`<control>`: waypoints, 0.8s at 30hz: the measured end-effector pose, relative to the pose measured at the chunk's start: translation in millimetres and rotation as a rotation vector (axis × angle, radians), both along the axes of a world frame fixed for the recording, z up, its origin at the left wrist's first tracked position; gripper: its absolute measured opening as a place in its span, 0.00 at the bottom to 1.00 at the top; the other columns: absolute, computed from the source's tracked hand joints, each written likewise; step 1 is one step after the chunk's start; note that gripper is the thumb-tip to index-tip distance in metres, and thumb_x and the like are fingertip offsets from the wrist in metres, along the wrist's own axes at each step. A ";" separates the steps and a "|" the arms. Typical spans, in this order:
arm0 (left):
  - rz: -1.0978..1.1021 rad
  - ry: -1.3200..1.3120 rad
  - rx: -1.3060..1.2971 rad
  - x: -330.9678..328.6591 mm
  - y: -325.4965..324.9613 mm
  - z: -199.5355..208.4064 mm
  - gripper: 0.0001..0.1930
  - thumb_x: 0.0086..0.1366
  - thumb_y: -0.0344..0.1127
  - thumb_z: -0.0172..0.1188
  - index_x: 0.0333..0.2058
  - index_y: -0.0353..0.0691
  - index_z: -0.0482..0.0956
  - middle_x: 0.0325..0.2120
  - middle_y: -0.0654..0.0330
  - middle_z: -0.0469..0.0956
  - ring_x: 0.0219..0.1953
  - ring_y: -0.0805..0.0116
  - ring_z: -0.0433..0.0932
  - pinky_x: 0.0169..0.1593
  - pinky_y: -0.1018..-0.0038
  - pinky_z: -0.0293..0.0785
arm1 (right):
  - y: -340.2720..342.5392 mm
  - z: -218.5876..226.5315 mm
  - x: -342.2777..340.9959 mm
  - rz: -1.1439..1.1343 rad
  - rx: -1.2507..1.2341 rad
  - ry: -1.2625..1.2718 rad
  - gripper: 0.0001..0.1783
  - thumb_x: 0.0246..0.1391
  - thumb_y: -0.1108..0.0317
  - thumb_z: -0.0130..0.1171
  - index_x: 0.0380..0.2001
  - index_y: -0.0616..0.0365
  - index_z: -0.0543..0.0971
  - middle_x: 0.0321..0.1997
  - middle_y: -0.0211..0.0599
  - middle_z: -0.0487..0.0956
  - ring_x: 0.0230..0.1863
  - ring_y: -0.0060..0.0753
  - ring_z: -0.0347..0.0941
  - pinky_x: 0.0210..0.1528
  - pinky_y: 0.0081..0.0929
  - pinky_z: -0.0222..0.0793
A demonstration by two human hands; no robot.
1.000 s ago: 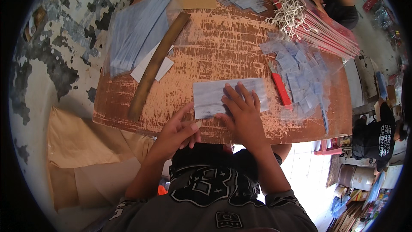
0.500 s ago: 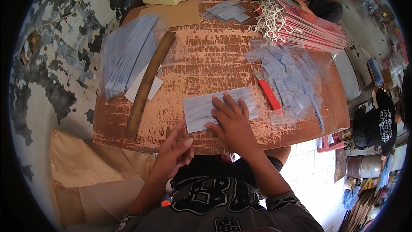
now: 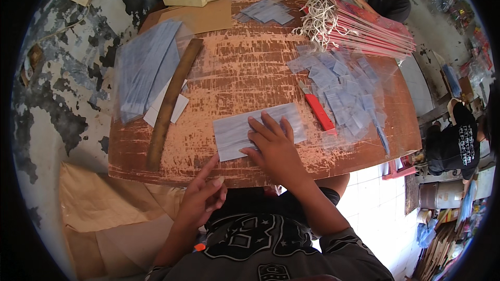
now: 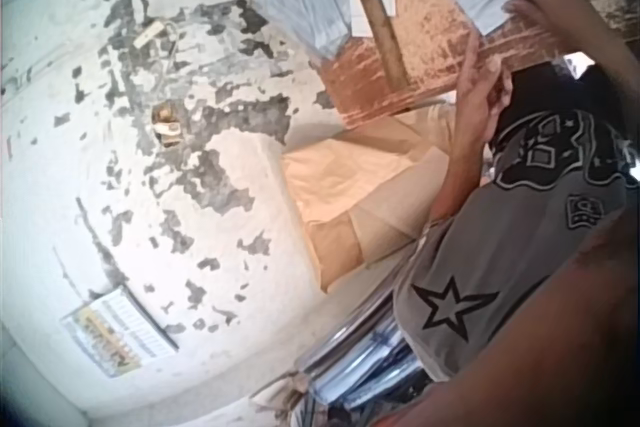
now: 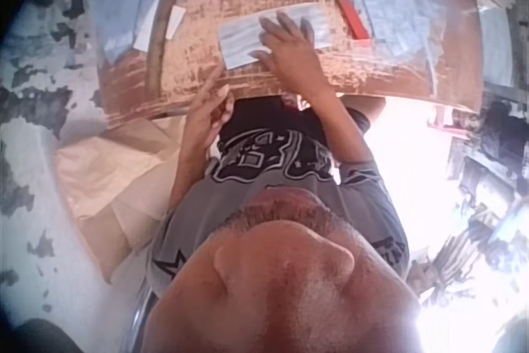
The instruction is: The person cuts a stack of white rectangular sheets using a red utility knife and a wooden ruler on a wooden table. They align the ruler, slice the material, and then fold the cut pieces. The person repeats this process for multiple sheets, handling them one at a time.
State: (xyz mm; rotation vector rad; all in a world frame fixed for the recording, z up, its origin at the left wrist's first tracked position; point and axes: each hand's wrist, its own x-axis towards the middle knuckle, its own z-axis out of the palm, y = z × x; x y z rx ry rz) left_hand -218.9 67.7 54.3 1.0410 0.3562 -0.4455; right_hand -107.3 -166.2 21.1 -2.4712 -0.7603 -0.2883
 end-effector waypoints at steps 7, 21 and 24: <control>-0.038 -0.035 0.077 -2.8 4.1 -8.9 0.40 0.80 0.34 0.60 0.84 0.44 0.52 0.31 0.57 0.82 0.24 0.75 0.76 0.25 0.83 0.64 | 2.2 -0.5 0.8 -0.003 -0.003 0.001 0.23 0.70 0.50 0.66 0.52 0.60 0.86 0.75 0.43 0.77 0.82 0.53 0.63 0.83 0.68 0.49; -0.130 -0.094 0.191 6.2 14.8 -10.0 0.40 0.81 0.36 0.61 0.83 0.36 0.51 0.34 0.54 0.85 0.26 0.78 0.77 0.23 0.85 0.62 | 1.8 -3.2 0.9 -0.003 -0.045 0.003 0.19 0.70 0.56 0.66 0.55 0.57 0.86 0.75 0.38 0.77 0.83 0.50 0.62 0.83 0.66 0.48; -0.126 -0.091 0.161 5.9 14.3 -9.9 0.40 0.81 0.36 0.61 0.83 0.36 0.51 0.34 0.54 0.85 0.25 0.77 0.77 0.23 0.85 0.61 | 1.2 -3.2 0.1 -0.007 -0.053 0.006 0.19 0.70 0.57 0.65 0.57 0.57 0.85 0.75 0.38 0.77 0.83 0.49 0.62 0.83 0.65 0.48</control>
